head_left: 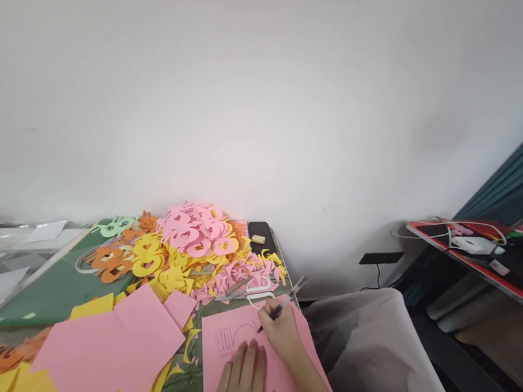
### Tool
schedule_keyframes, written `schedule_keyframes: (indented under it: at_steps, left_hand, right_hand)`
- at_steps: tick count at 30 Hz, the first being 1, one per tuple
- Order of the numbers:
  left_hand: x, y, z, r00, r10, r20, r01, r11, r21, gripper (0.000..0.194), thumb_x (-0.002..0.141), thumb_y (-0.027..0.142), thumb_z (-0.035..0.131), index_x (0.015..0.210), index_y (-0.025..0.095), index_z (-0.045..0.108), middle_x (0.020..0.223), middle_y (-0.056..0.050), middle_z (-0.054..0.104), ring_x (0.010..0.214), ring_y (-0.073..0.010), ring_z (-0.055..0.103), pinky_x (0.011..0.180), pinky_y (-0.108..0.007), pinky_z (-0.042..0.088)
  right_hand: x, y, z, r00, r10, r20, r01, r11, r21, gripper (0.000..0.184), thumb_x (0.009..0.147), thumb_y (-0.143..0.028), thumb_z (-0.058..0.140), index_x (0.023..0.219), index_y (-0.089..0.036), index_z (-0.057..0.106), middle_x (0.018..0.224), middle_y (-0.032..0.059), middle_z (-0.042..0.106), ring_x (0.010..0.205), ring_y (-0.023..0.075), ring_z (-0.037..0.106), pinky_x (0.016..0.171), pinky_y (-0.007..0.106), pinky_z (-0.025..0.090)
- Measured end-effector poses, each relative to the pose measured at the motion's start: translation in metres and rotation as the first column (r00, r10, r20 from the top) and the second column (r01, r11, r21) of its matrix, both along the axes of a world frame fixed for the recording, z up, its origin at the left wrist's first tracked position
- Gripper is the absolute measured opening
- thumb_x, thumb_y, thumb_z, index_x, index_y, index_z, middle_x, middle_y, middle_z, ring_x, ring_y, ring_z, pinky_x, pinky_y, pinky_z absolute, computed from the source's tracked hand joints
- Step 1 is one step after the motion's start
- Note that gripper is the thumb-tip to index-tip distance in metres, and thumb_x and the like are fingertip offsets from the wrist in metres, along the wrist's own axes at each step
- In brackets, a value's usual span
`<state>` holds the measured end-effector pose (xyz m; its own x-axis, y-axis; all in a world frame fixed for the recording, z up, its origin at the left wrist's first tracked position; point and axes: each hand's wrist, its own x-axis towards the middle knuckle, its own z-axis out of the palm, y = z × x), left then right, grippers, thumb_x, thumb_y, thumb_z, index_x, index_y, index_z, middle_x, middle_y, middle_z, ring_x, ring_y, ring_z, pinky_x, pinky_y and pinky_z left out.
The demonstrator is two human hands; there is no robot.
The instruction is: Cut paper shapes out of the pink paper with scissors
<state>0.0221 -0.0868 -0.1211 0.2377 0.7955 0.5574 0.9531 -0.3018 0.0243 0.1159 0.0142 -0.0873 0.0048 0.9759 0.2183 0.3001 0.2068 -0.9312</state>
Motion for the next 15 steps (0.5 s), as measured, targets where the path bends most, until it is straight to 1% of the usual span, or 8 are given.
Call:
schedule_keyframes:
  at_steps: [10,15]
  left_hand:
    - [0.001,0.0001,0.0002,1.0,0.008,0.007,-0.008,1.0,-0.002,0.046,0.07,0.033,0.043,0.112,0.017,0.052,0.112,-0.006,0.057,0.105,-0.0245,0.046,0.083,-0.035,0.036]
    - [0.0011,0.0001,0.0002,1.0,0.013,0.004,-0.013,1.0,0.004,0.046,0.07,0.033,0.044,0.112,0.017,0.052,0.112,-0.006,0.058,0.106,-0.0244,0.046,0.083,-0.035,0.036]
  right_hand:
    - [0.0,-0.0008,0.0016,1.0,-0.003,0.0,0.003,1.0,0.0,0.023,0.057,-0.022,0.039,0.049,-0.022,0.017,0.048,-0.0059,0.02,0.045,0.0092,0.022,0.04,0.021,0.02]
    - [0.0031,0.0029,-0.0007,0.993,-0.115,-0.012,0.115,0.993,0.013,0.024,0.063,-0.025,0.038,0.051,-0.022,0.017,0.049,-0.0052,0.021,0.047,0.0108,0.026,0.042,0.022,0.023]
